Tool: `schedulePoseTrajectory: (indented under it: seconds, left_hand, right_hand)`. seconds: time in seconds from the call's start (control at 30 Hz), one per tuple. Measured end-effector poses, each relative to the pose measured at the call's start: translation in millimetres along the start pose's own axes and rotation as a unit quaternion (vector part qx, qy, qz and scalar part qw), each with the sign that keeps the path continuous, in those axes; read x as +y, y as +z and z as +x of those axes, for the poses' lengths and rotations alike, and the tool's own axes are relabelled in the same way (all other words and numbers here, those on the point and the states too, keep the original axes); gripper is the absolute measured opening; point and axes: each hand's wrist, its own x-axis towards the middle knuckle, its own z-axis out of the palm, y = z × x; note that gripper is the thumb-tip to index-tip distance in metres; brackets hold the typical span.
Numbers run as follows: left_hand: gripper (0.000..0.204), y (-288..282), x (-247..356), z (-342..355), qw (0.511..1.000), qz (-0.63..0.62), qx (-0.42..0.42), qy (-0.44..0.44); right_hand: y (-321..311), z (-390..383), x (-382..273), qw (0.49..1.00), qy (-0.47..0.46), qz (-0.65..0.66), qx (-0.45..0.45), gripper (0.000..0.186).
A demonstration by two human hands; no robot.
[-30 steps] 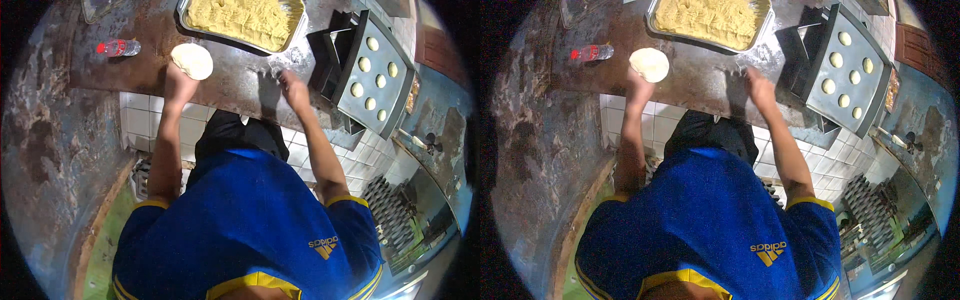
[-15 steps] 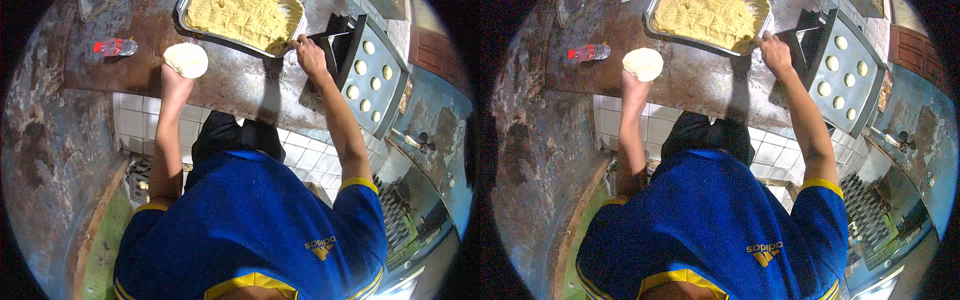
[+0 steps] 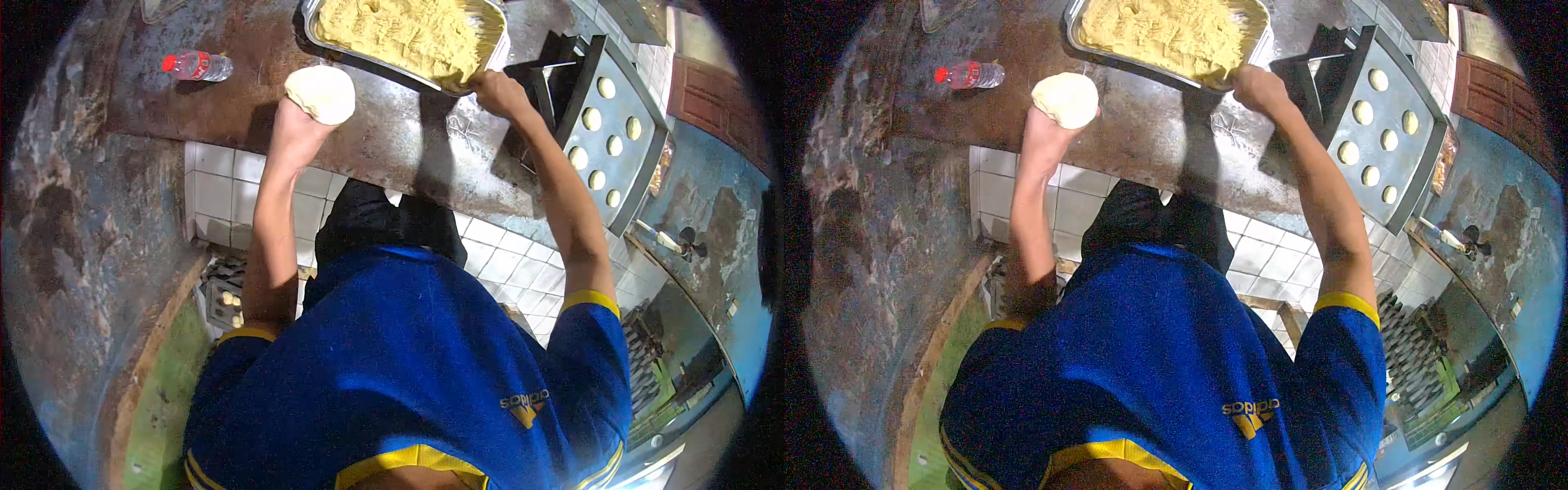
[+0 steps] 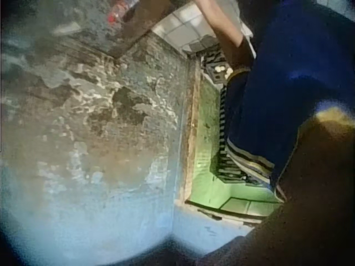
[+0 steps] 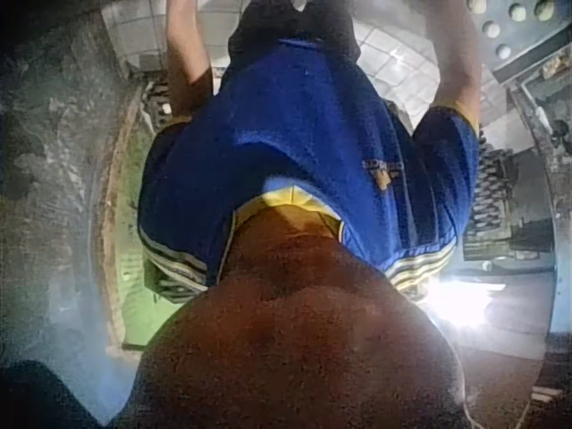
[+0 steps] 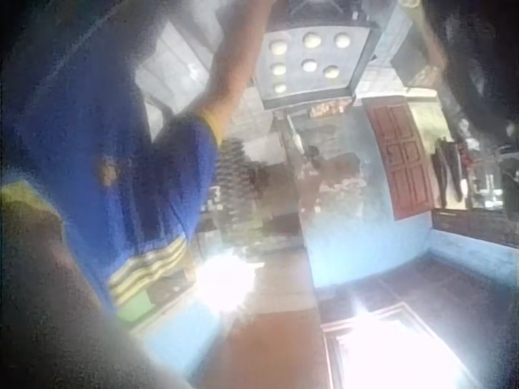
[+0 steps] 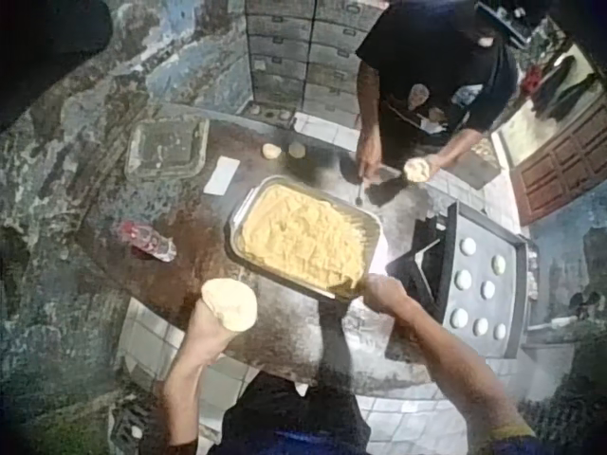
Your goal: The person fills dough pieces with filling from a pan, shapes and seals them into round rolls, and places them onto metal baking trays by hand.
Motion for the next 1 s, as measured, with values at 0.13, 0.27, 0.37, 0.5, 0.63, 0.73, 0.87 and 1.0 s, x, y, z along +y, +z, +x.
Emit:
schedulePoseTrajectory:
  seconds: [0.13,0.27,0.37,0.5,0.63,0.73,0.87,1.0]
  left_hand:
    - [0.044,7.8,14.9,0.7,0.998,0.041,-0.038,0.026]
    - [0.04,16.8,4.0,4.7,0.988,0.09,-0.036,0.121]
    - [0.044,34.7,20.5,5.5,0.982,0.104,-0.046,0.153]
    - [0.048,46.2,50.8,6.9,0.982,0.045,-0.073,0.169]
    - [0.04,46.1,46.7,15.1,0.981,0.09,-0.082,0.151]
    - [0.04,51.5,29.5,20.5,0.981,0.05,-0.088,0.166]
    - [0.039,56.3,17.1,27.7,0.983,0.048,-0.109,0.142]
    - [0.044,66.5,31.3,24.8,0.965,0.068,-0.212,0.138]
  right_hand:
    - [-7.0,-6.5,16.5,0.965,-0.062,0.249,-0.062,0.03]
    - [-62.6,-72.6,-80.6,0.894,-0.093,0.437,-0.02,0.026]
    - [-84.4,-113.5,-139.2,0.908,-0.155,0.347,0.177,0.031]
    - [-58.8,-122.9,-162.0,0.904,-0.155,0.228,0.326,0.058]
    - [-30.8,-130.1,-159.5,0.891,-0.148,0.183,0.389,0.065]
    - [2.5,-136.8,-155.1,0.873,-0.113,0.238,0.409,0.056]
    - [104.3,-140.0,-107.3,0.859,0.155,0.424,0.241,0.025]
    - [173.6,-146.1,-44.5,0.951,0.075,0.255,0.16,0.03]
